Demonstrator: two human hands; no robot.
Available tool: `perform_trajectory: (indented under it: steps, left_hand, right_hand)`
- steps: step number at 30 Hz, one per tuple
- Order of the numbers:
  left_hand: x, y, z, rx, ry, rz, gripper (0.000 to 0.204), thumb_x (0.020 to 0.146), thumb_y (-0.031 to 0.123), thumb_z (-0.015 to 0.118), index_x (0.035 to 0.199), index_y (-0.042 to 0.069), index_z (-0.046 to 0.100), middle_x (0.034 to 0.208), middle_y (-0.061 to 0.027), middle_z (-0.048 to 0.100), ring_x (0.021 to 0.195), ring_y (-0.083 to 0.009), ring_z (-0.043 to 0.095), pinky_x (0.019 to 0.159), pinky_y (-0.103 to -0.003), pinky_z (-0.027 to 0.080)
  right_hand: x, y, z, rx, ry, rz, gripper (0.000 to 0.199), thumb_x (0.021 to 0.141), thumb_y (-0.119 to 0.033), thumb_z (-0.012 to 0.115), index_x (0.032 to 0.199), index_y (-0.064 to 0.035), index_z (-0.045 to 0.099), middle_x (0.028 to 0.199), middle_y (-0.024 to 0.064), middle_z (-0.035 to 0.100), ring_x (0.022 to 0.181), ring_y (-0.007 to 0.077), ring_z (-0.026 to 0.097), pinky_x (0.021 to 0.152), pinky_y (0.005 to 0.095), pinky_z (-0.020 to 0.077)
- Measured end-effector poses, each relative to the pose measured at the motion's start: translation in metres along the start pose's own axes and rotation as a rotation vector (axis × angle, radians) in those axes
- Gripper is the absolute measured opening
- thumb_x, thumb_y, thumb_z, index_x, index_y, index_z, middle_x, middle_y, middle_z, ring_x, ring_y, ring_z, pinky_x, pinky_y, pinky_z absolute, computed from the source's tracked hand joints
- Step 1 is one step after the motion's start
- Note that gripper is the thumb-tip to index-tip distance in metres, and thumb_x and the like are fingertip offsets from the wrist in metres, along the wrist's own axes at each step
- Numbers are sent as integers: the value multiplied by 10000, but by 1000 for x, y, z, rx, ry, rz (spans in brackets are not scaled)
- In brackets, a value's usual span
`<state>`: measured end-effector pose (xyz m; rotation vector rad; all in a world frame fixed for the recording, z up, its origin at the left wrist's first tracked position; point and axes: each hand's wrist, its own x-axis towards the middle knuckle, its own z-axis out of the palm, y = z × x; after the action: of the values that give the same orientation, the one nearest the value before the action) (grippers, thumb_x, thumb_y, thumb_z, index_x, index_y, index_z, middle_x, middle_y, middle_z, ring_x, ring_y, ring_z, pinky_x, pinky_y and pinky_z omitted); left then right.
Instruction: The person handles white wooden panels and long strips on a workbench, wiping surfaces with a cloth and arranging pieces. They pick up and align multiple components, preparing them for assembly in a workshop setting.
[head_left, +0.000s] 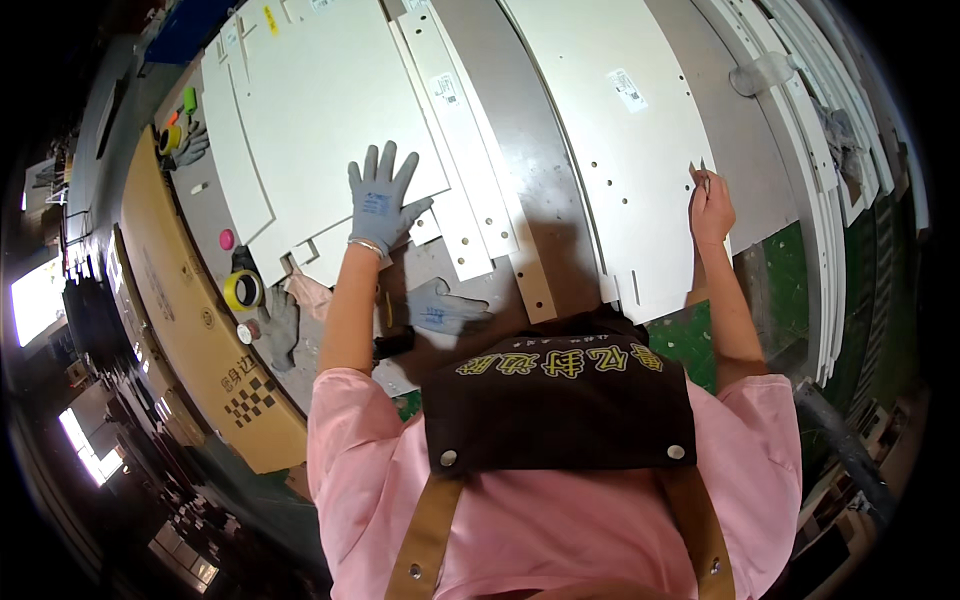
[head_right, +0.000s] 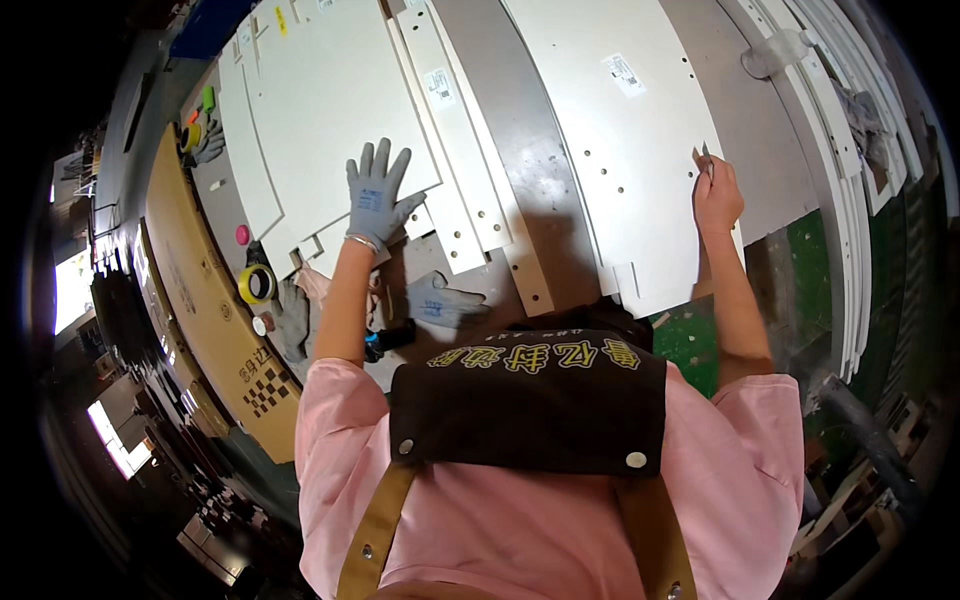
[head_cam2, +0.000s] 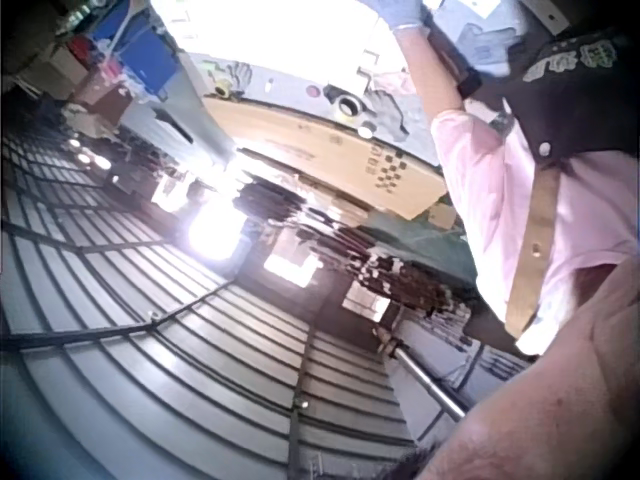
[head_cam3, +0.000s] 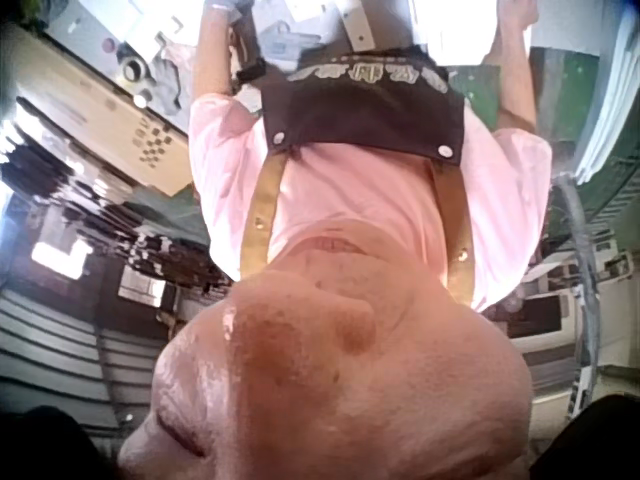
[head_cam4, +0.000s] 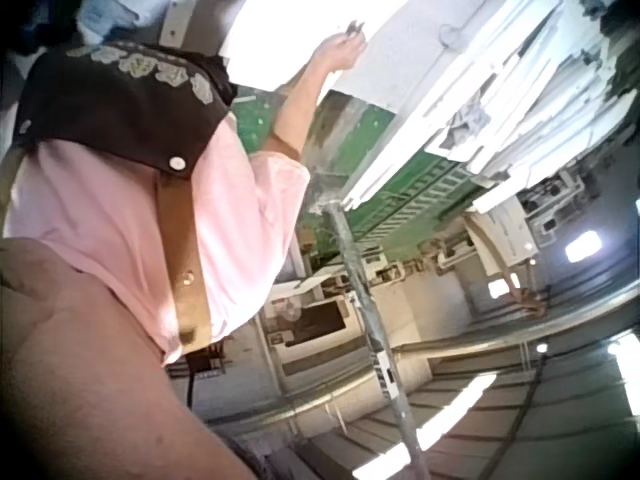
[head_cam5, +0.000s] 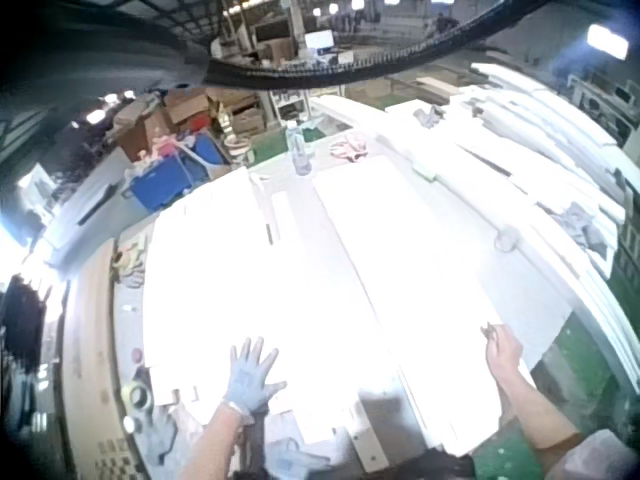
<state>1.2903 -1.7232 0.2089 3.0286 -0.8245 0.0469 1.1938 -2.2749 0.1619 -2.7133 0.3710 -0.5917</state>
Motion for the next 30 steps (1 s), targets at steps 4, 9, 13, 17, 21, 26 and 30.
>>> perform_trajectory:
  steps: [4,9,13,17,21,26,30]
  left_hand:
    - [1,1,1,51,7,2,776,825,645,556,1425,162,466,1504,-193,360,1366,-448,319,1058,-646,221]
    - [2,-1,3,53,23,5,775,831,669,522,1411,157,482,1491,-195,378,1350,-449,340,1055,-637,231]
    - [2,-1,4,46,31,5,773,833,669,519,1406,149,486,1482,-195,387,1341,-448,346,1053,-634,236]
    - [3,0,3,45,27,-18,747,814,642,566,1402,187,499,1478,-166,403,1359,-403,340,1071,-611,222]
    - [3,4,3,11,27,-43,783,785,661,583,1396,177,503,1475,-179,396,1352,-407,344,1071,-609,225]
    - [10,60,-16,-58,-106,89,850,743,648,648,1420,168,462,1482,-204,369,1387,-421,300,1103,-648,204]
    - [-61,153,97,-1074,-598,294,786,811,600,592,1458,194,408,1571,-96,279,1463,-313,174,1183,-566,62]
  right_hand:
    - [-1,-3,-2,-30,-21,16,208,881,-122,544,1069,-117,631,1009,79,659,870,315,648,716,399,522]
    - [1,-3,-1,-25,-12,3,200,887,-133,542,1061,-114,639,1014,71,662,882,306,650,719,392,525]
    - [2,-6,-2,-39,-23,17,190,895,-138,541,1053,-109,643,1014,67,666,888,299,651,722,387,525]
    - [3,-6,0,-20,-7,8,176,903,-139,544,1041,-104,647,1010,65,670,889,291,652,724,378,526]
    - [3,-7,-2,-39,-22,10,172,902,-134,553,1041,-99,647,1010,68,672,881,290,654,724,371,526]
    - [1,-5,-2,-54,-31,16,175,900,-127,556,1046,-88,645,1001,80,670,864,301,653,722,381,522]
    - [2,-4,-3,-63,-54,7,191,888,-114,562,1059,-93,643,997,98,663,869,323,649,726,403,518]
